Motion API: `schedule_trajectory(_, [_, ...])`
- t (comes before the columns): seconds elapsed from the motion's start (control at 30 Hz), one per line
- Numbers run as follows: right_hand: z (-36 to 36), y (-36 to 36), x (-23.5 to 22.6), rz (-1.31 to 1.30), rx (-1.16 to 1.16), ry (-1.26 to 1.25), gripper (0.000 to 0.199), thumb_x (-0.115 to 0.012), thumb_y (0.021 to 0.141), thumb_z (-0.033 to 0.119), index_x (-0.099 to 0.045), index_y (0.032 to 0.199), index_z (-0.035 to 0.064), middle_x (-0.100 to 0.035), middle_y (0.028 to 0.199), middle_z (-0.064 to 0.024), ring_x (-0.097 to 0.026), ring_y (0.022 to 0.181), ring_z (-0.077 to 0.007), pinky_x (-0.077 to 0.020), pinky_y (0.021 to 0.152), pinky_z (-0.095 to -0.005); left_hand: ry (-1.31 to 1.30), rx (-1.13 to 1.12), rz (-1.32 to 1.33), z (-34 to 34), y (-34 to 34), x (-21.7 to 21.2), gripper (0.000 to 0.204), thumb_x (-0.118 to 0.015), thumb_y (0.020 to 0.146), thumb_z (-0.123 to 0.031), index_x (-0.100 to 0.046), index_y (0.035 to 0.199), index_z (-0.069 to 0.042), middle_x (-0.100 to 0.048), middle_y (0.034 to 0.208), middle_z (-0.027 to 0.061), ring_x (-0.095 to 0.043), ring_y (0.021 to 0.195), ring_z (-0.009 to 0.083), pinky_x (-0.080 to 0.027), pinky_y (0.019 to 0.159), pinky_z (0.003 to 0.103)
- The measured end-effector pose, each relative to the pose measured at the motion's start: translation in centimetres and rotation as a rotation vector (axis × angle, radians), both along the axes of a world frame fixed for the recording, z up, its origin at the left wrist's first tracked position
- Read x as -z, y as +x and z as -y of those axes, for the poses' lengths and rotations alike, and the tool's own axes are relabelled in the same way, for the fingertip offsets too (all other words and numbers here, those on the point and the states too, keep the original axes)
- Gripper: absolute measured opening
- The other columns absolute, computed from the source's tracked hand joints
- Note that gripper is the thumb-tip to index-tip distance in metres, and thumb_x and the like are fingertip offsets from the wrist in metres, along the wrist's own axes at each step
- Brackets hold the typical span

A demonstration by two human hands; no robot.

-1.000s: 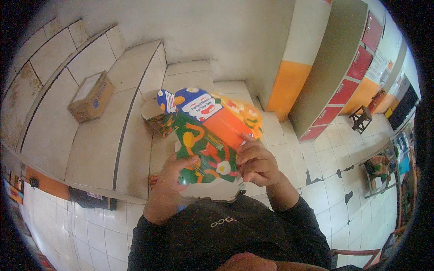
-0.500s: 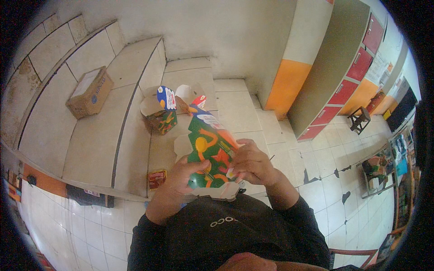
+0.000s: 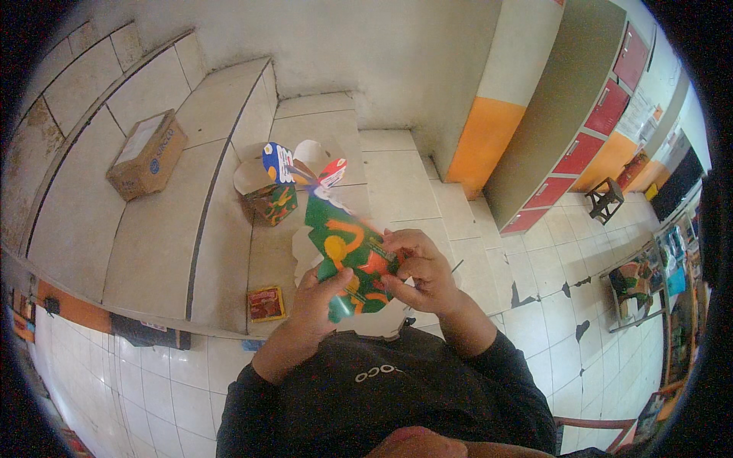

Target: The person folds and assembles multiple small, colorful paper boxes from flat sheets. They repeatedly fold the sides and tabs to form the box shape, then place the finished boxes on a nearby counter.

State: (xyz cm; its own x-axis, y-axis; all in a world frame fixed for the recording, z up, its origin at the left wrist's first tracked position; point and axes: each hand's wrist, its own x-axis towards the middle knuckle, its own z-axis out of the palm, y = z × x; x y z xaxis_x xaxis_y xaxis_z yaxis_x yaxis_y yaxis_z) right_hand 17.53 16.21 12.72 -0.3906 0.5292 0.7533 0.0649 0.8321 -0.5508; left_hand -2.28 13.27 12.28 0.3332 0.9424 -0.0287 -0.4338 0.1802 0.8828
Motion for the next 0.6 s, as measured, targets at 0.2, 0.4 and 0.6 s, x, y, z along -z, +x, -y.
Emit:
schedule_trajectory(0.2, [-0.3,0.7,-0.4,-0.001,-0.078,-0.179,0.035,-0.074,0.070,0.016,-0.057,0.099,0.0057,-0.044,0.122,-0.0161,-0.042,0.116,-0.0284,-0.0364,0.095,-0.0407,-0.185,0.217,0.317,0.2,-0.1,-0.4,0.054,-0.058,0.080,-0.014,-0.035,0.127,0.000,-0.049,0.119,0.0179,-0.052,0.108,0.0315,-0.041,0.093,0.045])
schedule_trajectory(0.4, [-0.5,0.4,0.9,0.095,-0.105,-0.534,0.081,-0.077,0.068,0.022,-0.031,0.134,0.0084,-0.042,0.128,-0.0152,-0.043,0.117,-0.0243,-0.0370,0.095,-0.0363,-0.071,0.344,0.462,-0.3,0.3,1.1,0.054,-0.057,0.082,-0.015,-0.033,0.129,-0.001,-0.049,0.120,0.0162,-0.052,0.107,0.0304,-0.041,0.092,0.044])
schedule_trajectory(0.6, [0.3,-0.8,2.7,0.263,0.265,-0.265,0.080,-0.072,0.072,0.023,-0.028,0.135,0.0041,-0.038,0.132,-0.0216,-0.042,0.120,-0.0322,-0.0376,0.096,-0.0366,0.047,0.167,-0.582,-1.4,0.0,0.1,0.047,-0.052,0.086,-0.012,-0.035,0.129,-0.004,-0.052,0.114,0.0104,-0.052,0.103,0.0182,-0.042,0.090,0.032])
